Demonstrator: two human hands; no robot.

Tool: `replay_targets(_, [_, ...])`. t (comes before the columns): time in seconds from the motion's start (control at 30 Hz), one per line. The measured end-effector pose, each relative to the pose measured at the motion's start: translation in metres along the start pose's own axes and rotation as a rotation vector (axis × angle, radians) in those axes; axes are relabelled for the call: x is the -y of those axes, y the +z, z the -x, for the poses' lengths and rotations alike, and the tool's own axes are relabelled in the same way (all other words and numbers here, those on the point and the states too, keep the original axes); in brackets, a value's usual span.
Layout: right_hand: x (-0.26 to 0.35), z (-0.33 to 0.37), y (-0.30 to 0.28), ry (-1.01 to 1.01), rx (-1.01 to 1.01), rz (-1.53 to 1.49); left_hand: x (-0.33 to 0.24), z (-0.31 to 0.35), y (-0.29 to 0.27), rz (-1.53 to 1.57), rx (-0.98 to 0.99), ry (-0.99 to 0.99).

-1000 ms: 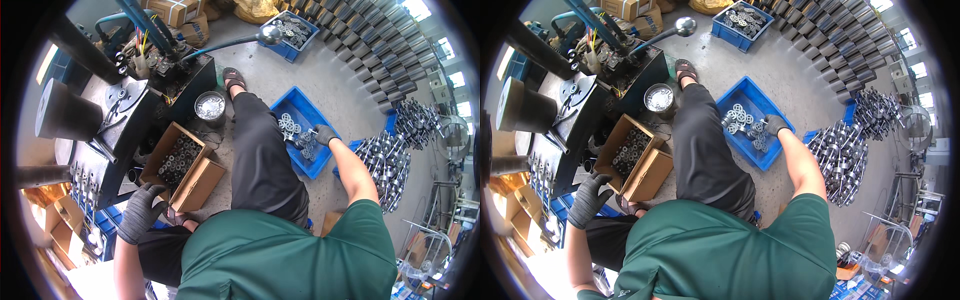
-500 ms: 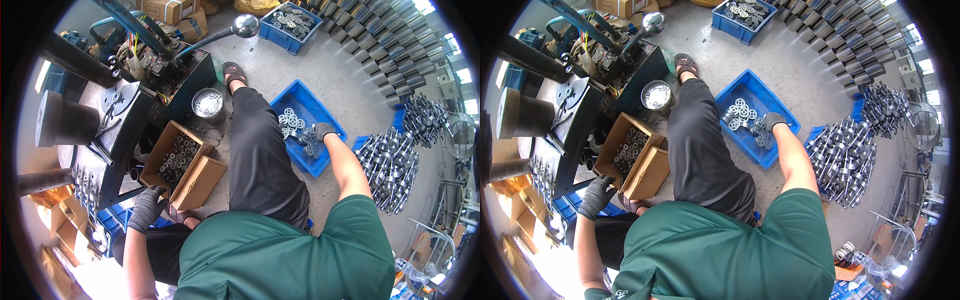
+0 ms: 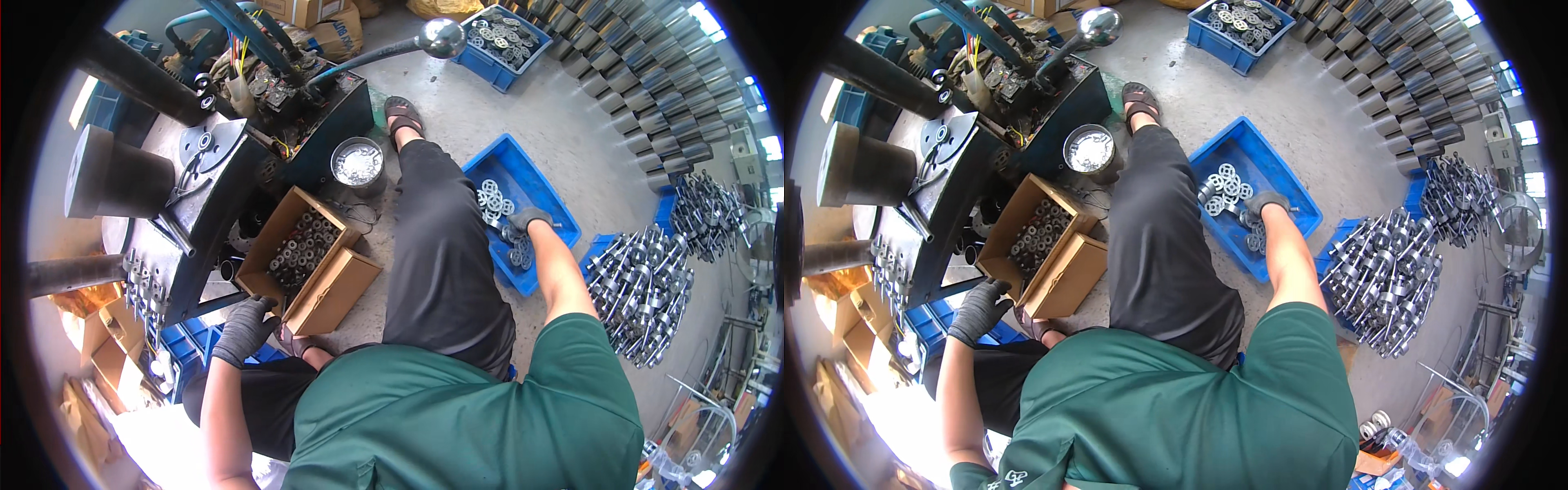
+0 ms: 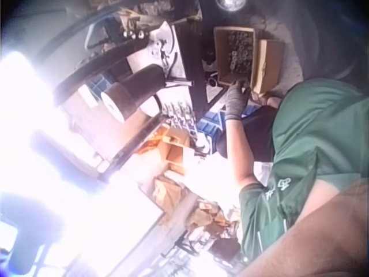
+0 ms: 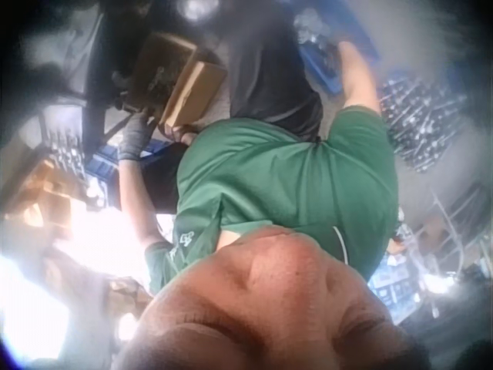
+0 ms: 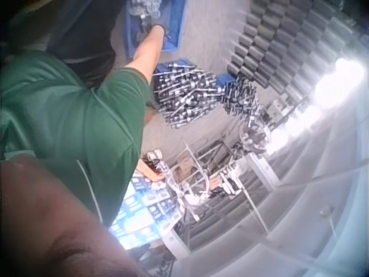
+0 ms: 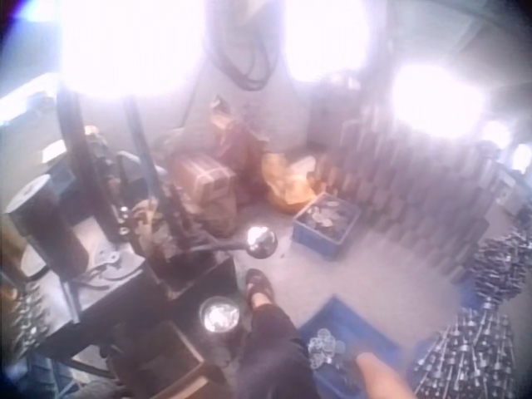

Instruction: Operating a mechanical press to assemble metal rods into base plates.

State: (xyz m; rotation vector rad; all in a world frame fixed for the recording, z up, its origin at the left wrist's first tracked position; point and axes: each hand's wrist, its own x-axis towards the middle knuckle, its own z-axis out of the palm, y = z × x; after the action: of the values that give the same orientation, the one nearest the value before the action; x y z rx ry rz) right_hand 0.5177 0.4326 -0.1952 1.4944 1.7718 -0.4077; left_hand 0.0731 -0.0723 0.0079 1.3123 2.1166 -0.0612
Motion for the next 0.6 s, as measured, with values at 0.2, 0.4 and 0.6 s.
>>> replay_targets(0.2, [0.001, 0.037, 0.019, 0.113, -0.176, -0.124, 0.001, 0.001, 0.000, -0.011, 0.016, 0.004])
replay_targets(0.4, [-0.019, 0.049, 0.041, 0.115, -0.311, -0.251, -0.006, 0.000, -0.004, -0.004, 0.028, 0.000])
replay_targets(0.6, [-0.038, 0.041, 0.074, 0.210, -0.311, -0.565, -0.003, 0.000, -0.002, 0.003, 0.022, 0.013])
